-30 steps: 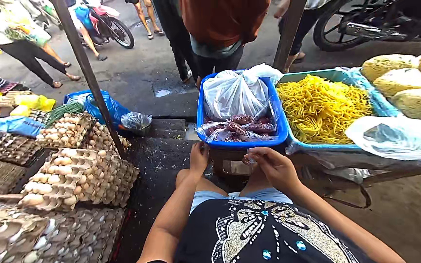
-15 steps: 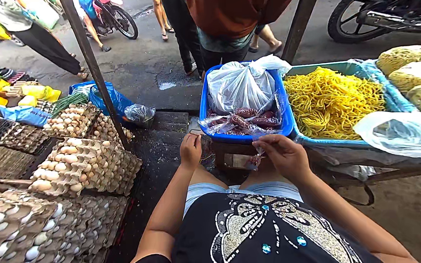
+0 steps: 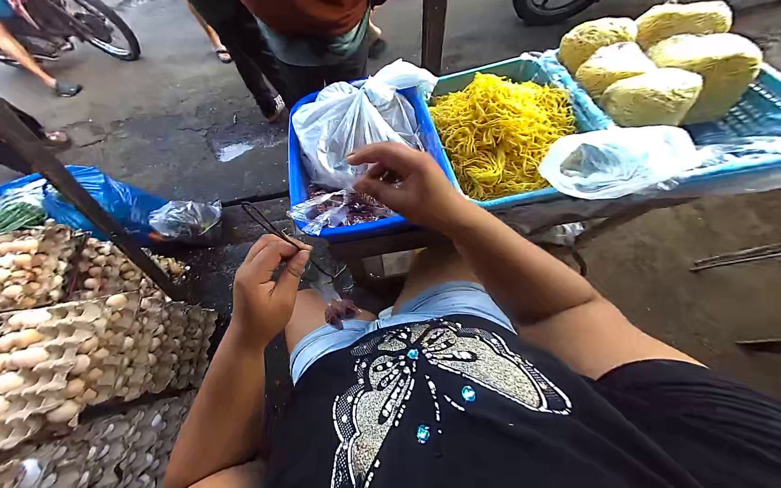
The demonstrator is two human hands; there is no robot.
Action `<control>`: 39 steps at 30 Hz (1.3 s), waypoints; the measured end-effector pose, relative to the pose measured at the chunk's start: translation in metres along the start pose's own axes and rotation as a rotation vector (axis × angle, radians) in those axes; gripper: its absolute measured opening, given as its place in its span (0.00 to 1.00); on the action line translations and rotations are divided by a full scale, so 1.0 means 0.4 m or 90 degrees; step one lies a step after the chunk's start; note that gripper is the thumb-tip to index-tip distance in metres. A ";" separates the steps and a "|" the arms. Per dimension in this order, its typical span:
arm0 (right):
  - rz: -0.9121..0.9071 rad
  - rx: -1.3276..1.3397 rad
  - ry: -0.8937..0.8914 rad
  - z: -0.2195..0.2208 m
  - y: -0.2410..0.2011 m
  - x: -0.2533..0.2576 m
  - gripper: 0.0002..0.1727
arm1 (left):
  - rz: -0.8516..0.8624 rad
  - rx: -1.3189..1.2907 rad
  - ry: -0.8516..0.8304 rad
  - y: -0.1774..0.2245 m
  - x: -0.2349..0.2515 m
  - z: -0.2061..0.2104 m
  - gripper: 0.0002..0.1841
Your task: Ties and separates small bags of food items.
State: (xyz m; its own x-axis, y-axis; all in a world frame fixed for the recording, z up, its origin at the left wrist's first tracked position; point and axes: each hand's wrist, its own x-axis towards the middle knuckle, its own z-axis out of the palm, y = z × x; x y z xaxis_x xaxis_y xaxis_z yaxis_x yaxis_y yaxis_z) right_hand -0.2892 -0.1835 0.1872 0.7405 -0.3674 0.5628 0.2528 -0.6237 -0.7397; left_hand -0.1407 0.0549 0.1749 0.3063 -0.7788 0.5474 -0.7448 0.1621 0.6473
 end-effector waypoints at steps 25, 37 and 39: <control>0.193 0.166 0.306 -0.044 0.024 -0.308 0.19 | -0.182 -0.014 -0.259 -0.085 0.222 0.326 0.22; -0.080 0.188 0.226 -0.048 -0.108 -0.218 0.16 | 0.011 -0.228 0.012 0.118 0.179 0.195 0.08; -0.055 0.214 0.212 -0.033 -0.119 -0.198 0.17 | -0.054 -0.260 -0.027 0.130 0.151 0.206 0.07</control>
State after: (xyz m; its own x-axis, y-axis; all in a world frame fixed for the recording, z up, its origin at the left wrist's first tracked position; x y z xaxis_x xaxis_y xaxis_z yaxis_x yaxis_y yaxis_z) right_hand -0.3684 -0.1338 0.1828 0.4814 -0.5593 0.6749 0.5330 -0.4244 -0.7320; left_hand -0.2099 -0.0337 0.1978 0.3259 -0.8226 0.4660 -0.4188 0.3162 0.8512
